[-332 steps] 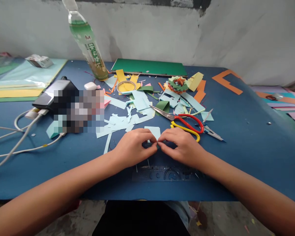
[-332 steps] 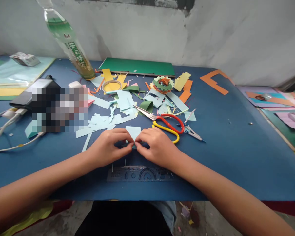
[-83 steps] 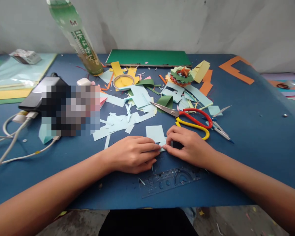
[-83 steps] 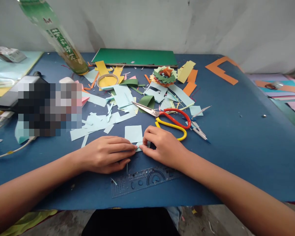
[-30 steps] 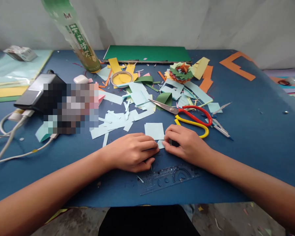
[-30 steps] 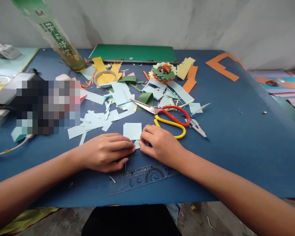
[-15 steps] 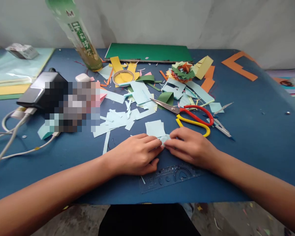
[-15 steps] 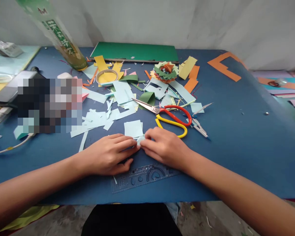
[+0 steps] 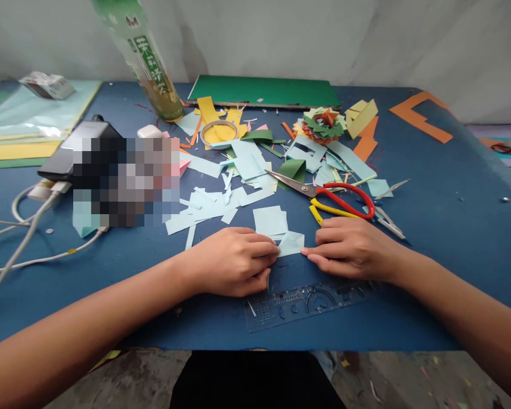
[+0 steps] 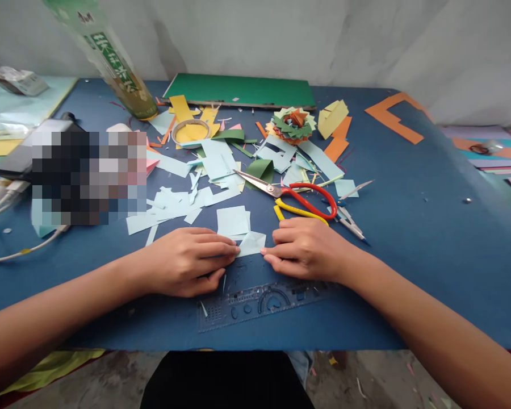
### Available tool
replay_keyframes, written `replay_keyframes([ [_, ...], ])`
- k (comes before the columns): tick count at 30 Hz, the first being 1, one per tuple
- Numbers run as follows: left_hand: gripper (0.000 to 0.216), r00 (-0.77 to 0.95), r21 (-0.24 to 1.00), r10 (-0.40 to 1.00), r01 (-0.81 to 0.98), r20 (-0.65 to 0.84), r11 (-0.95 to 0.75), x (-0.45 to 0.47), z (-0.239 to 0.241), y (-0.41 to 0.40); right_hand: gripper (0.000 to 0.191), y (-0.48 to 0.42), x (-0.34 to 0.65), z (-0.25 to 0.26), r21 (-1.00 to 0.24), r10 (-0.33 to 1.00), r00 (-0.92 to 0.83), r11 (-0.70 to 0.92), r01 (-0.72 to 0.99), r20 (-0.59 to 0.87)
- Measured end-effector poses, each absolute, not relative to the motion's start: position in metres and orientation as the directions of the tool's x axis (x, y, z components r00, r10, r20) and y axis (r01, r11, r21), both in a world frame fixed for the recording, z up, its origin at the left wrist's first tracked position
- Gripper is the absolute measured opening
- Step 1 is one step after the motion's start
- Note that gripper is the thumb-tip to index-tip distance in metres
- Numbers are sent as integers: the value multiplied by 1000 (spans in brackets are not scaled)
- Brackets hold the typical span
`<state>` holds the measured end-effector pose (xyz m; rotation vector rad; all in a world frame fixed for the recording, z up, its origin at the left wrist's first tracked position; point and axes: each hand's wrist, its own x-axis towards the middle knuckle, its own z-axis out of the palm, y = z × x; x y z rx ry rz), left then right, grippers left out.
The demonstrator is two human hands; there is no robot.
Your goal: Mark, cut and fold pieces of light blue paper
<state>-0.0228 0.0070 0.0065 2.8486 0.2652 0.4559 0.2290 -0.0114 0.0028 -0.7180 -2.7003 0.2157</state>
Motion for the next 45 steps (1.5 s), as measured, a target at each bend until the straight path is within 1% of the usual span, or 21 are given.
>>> replay_keyframes([
  [3, 17, 913, 335, 260, 150, 314, -930, -22, 3, 9, 27, -11, 228, 3, -262, 539, -796, 838, 478, 276],
  [5, 17, 901, 346, 308, 196, 305, -917, -18, 1, 9, 27, -12, 225, 3, -250, 565, -757, 825, 508, 327],
  [8, 19, 895, 293, 349, 268, 277, -918, -11, 0, 7, 28, -15, 218, 5, -197, 558, -712, 826, 528, 427],
  [9, 20, 896, 267, 351, 281, 270, -922, -9, 0, 6, 25, -16, 215, 5, -183, 549, -716, 830, 526, 431],
  [13, 24, 908, 152, 332, 302, 256, -941, -6, 2, 0, 16, -16, 208, 5, -169, 522, -768, 851, 496, 371],
  [15, 25, 906, 113, 334, 315, 259, -942, -6, 3, -1, 14, -16, 206, 4, -142, 503, -769, 860, 490, 394],
  [18, 24, 868, 102, 367, 354, 334, -930, -6, 6, -4, 12, -19, 201, 6, -99, 488, -740, 858, 503, 463],
  [21, 21, 816, 100, 370, 366, 444, -925, -5, 9, -8, 10, -26, 194, 9, -114, 501, -681, 841, 529, 535],
  [27, 11, 708, 119, 352, 357, 613, -926, -8, 20, -10, 8, -37, 187, 17, -218, 531, -562, 820, 529, 634],
  [30, 8, 643, 153, 390, 393, 659, -907, -15, 27, -5, 11, -39, 189, 19, -277, 554, -501, 806, 524, 665],
  [33, 6, 622, 279, 482, 399, 617, -873, -20, 30, -4, 11, -39, 191, 20, -324, 579, -471, 793, 516, 666],
  [34, 9, 631, 323, 500, 382, 593, -866, -20, 30, -4, 11, -39, 191, 20, -331, 582, -470, 792, 514, 663],
  [37, 10, 696, 392, 489, 311, 526, -866, -18, 26, -9, 9, -39, 190, 19, -331, 585, -479, 792, 514, 655],
  [40, 10, 727, 384, 462, 289, 508, -877, -15, 20, -13, 9, -40, 185, 18, -315, 588, -472, 783, 537, 657],
  [45, 8, 711, 275, 395, 285, 582, -918, -13, 16, -15, 12, -40, 180, 18, -245, 558, -464, 780, 576, 688],
])
